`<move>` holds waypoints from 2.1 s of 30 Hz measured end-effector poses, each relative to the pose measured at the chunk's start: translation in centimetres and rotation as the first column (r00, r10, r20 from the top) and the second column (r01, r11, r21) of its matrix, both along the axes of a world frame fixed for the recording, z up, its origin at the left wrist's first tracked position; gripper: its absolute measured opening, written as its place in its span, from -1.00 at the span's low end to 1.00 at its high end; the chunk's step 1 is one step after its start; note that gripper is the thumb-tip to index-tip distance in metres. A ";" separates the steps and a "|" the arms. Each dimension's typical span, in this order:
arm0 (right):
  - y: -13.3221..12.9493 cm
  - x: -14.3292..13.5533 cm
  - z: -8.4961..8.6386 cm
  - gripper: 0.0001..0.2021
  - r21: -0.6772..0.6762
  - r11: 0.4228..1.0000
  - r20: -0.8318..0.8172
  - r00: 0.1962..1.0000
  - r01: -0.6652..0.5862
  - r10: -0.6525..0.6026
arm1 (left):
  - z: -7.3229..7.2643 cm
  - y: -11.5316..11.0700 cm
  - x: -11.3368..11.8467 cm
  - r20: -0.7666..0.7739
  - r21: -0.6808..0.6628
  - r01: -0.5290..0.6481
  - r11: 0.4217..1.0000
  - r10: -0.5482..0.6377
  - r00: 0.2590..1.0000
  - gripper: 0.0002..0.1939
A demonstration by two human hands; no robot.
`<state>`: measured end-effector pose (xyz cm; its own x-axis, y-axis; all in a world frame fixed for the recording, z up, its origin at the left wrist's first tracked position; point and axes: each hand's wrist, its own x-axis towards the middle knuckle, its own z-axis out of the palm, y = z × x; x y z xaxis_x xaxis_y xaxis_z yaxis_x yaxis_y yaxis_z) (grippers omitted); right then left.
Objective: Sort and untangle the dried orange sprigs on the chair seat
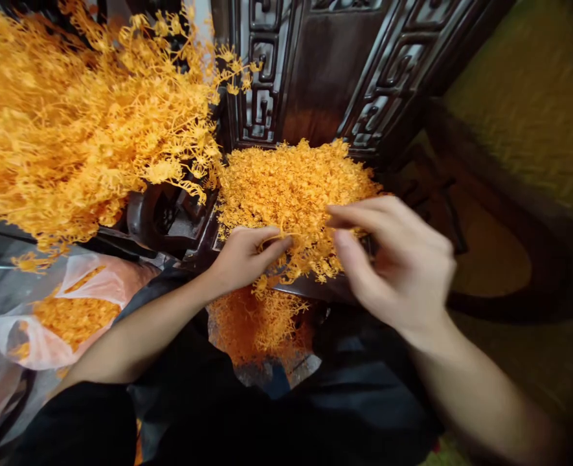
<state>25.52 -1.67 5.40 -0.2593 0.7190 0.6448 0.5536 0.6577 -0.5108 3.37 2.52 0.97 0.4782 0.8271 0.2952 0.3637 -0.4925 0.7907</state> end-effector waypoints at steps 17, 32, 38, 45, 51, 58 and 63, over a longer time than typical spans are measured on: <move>1.9 0.1 -1.2 -0.80 -0.169 0.978 0.218 0.963 -0.121 0.157 | -0.6 -0.7 0.8 -0.042 0.213 -0.010 0.977 0.020 0.999 -0.78; 1.6 -0.4 -1.4 -0.75 -0.146 0.982 0.273 0.949 -0.120 0.156 | -1.1 -0.7 0.4 0.034 0.222 -0.050 0.974 0.044 0.998 -0.78; 1.5 -0.6 -1.3 -0.74 -0.151 0.981 0.284 0.945 -0.122 0.161 | -1.1 -0.8 0.3 0.042 0.229 -0.062 0.971 0.054 0.998 -0.79; 1.4 -0.6 -1.4 -0.73 -0.178 0.977 0.283 0.944 -0.121 0.168 | -0.8 -0.9 0.4 0.025 0.218 -0.064 0.974 0.060 0.998 -0.80; 1.4 -0.6 -1.2 -0.73 -0.186 0.976 0.288 0.943 -0.117 0.168 | -0.6 -1.0 0.4 -0.005 0.211 -0.062 0.976 0.065 0.998 -0.80; 1.4 -0.6 -1.3 -0.74 -0.183 0.976 0.308 0.936 -0.115 0.168 | -0.7 -1.0 0.4 -0.004 0.209 -0.059 0.976 0.061 0.998 -0.81; 1.3 -0.7 -1.2 -0.75 -0.191 0.975 0.307 0.936 -0.116 0.171 | -0.8 -1.0 0.4 0.016 0.226 -0.059 0.972 0.056 0.998 -0.82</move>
